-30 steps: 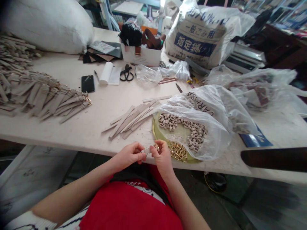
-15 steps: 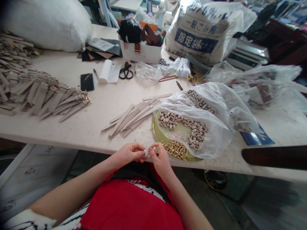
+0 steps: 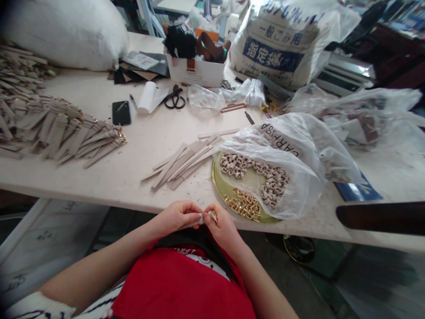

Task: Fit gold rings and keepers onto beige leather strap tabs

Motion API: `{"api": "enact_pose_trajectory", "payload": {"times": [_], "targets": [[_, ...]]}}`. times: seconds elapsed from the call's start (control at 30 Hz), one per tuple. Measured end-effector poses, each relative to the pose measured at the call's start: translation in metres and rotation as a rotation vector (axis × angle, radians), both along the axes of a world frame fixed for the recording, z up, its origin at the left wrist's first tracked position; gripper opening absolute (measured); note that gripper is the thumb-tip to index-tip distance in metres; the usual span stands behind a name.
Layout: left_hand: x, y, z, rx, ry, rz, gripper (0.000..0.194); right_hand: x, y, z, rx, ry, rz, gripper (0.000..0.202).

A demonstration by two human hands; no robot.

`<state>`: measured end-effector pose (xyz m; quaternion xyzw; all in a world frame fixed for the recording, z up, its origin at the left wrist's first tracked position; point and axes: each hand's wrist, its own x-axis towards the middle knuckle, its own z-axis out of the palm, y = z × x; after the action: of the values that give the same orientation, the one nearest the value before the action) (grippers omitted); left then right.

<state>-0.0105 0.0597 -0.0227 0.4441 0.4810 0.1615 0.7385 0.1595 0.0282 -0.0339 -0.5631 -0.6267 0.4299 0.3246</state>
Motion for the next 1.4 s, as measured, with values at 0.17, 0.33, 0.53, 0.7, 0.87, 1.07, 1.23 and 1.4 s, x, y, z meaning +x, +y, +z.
{"api": "enact_pose_trajectory", "payload": {"times": [0.17,0.33,0.53,0.7,0.87,1.07,1.23,1.4], "targets": [[0.006,0.006,0.002,-0.029,-0.091,0.051,0.027,-0.006,-0.004,-0.006,0.054,-0.031,-0.233,0.016],[0.005,0.01,0.008,-0.026,-0.075,0.054,0.027,-0.018,-0.004,-0.01,0.091,-0.046,-0.327,0.017],[0.011,0.006,-0.001,0.016,-0.006,0.091,0.027,-0.02,-0.001,-0.013,0.077,-0.063,-0.353,0.018],[0.007,0.009,-0.004,-0.032,-0.012,-0.012,0.029,-0.01,-0.004,-0.017,0.005,0.024,-0.217,0.021],[0.002,0.009,0.002,-0.071,0.05,-0.123,0.025,-0.009,-0.005,-0.019,0.053,-0.015,-0.192,0.021],[0.006,0.007,0.0,0.016,0.056,-0.122,0.03,-0.009,-0.002,-0.017,0.127,-0.094,-0.095,0.02],[0.002,0.015,0.006,0.083,0.083,-0.194,0.028,-0.004,0.001,-0.013,0.032,0.06,-0.092,0.03],[-0.001,0.021,0.013,0.278,0.18,-0.254,0.027,-0.007,0.009,-0.018,0.059,0.017,-0.129,0.031]]}}
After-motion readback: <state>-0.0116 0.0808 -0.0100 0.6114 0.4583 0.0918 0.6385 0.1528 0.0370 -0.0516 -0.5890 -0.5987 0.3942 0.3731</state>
